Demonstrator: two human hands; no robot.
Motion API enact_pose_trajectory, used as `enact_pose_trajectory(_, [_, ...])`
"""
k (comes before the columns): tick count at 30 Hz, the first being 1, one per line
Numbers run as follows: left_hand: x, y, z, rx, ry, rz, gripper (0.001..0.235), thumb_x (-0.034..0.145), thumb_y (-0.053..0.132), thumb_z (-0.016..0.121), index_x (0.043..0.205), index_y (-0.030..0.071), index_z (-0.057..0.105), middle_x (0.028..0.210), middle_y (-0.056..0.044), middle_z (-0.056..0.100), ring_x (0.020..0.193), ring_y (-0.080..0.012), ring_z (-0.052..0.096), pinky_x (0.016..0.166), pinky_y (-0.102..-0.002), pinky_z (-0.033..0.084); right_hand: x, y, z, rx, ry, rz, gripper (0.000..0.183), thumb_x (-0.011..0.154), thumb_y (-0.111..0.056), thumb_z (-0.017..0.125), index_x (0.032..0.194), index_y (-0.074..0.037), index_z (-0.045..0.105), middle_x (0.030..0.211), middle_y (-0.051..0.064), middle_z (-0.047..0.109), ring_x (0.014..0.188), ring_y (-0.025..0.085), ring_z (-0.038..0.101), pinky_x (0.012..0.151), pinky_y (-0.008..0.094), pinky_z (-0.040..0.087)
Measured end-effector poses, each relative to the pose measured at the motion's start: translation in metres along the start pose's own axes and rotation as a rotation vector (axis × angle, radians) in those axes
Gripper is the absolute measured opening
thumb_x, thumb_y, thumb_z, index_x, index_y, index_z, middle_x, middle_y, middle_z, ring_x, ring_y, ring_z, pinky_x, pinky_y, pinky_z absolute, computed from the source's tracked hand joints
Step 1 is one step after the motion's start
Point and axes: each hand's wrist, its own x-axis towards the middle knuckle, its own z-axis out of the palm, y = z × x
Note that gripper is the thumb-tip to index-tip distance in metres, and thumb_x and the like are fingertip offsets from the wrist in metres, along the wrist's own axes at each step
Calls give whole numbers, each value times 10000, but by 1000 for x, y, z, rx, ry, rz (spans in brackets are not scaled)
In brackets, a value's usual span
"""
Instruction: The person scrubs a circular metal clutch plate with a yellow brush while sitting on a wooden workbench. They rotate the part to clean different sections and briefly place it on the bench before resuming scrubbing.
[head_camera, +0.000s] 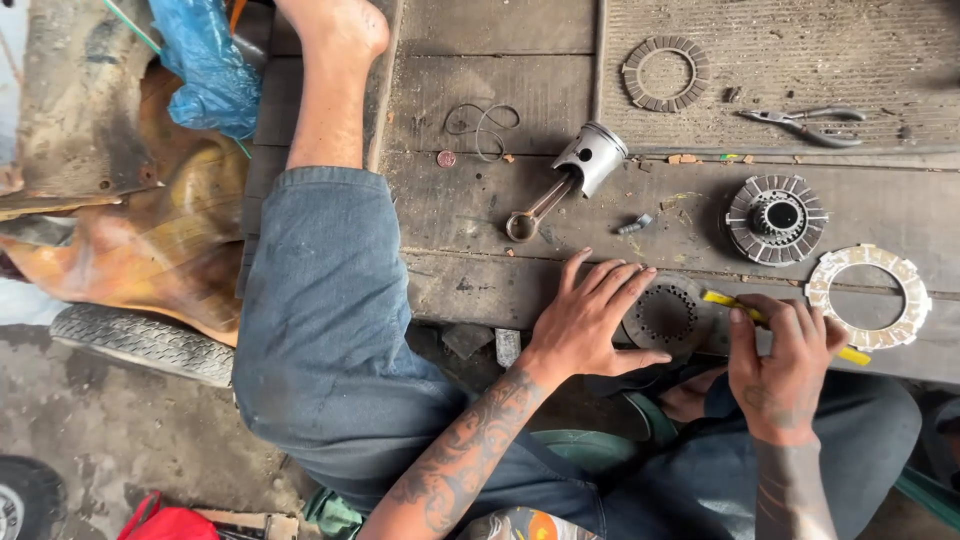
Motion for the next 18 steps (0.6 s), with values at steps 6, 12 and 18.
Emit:
enact_pose_trajectory(6, [-2,1,19,93,-19,37,928,817,782,512,1330,17,619,1346,-146,625,1257,-334,568,1175,-563,349,18,11,26,26,233,-330,89,1058,-141,690,1105,-71,721,956,139,638,923,408,558,991,520,343])
enact_pose_trajectory(12, [-3,-1,31,232,5,143,1112,620,768,801,1429,50,543,1290,-158,584,1219,-349,581,1097,-579,412,25,10,12,207,294,-354,138,967,-103,725,1088,-39,710,883,95,507,852,362,542,831,420,472])
enact_pose_trajectory(18, [-7,3,30,279,-45,129,1203,639,768,865,1511,43,462,1343,-153,548,1258,-344,541,1123,-550,395,21,21,18,201,271,-377,130,1065,-196,651,1129,-83,652,891,63,475,910,299,485,899,445,260])
